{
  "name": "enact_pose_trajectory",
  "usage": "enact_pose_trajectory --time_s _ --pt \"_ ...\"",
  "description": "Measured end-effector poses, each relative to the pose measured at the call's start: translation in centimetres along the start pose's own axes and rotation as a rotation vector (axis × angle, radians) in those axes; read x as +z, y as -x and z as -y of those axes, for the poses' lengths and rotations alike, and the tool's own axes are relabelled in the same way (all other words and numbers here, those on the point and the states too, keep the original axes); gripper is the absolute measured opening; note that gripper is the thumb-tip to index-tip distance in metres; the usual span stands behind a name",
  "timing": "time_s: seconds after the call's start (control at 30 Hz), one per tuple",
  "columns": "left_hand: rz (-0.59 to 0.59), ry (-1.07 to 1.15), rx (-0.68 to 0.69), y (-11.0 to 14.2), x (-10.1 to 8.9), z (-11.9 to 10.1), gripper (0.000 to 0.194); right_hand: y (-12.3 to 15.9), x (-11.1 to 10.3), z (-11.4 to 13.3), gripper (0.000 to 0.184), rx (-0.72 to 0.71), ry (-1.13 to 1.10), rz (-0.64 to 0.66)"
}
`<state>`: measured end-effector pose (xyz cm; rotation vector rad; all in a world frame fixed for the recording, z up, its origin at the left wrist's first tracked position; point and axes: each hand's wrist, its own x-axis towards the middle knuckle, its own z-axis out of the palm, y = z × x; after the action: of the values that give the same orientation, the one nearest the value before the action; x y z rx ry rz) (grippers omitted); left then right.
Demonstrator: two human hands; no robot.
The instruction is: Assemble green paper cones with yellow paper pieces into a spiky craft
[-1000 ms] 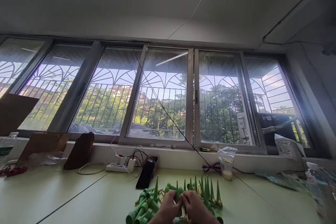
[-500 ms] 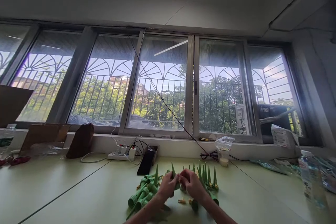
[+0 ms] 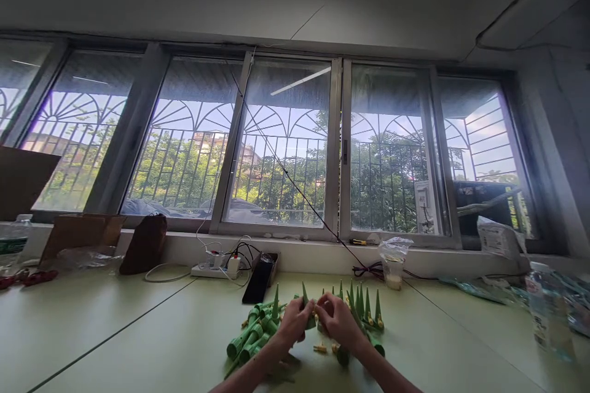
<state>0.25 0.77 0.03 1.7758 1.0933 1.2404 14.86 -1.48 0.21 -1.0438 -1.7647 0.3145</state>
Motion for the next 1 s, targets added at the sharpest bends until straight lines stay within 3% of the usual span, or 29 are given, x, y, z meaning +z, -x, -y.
enact_pose_trajectory --time_s 0.17,0.43,0.7,1.0 --pt "-0.001 -0.027 -0.007 -0.5 0.2 0.3 0.047 -0.3 0.3 -0.6 0.056 0.032 0.127 -0.027" --pt "-0.054 0.0 -0.005 -0.6 0.0 0.6 0.046 0.2 -0.2 0.7 0.039 0.006 0.016 0.019" --pt "-0.024 -0.03 0.0 -0.5 0.0 0.7 0.047 0.4 0.0 0.7 0.057 0.105 0.043 0.03" --pt "-0.008 0.032 -0.095 -1.1 -0.2 0.2 0.045 0.2 0.1 0.1 0.035 0.011 -0.147 0.002"
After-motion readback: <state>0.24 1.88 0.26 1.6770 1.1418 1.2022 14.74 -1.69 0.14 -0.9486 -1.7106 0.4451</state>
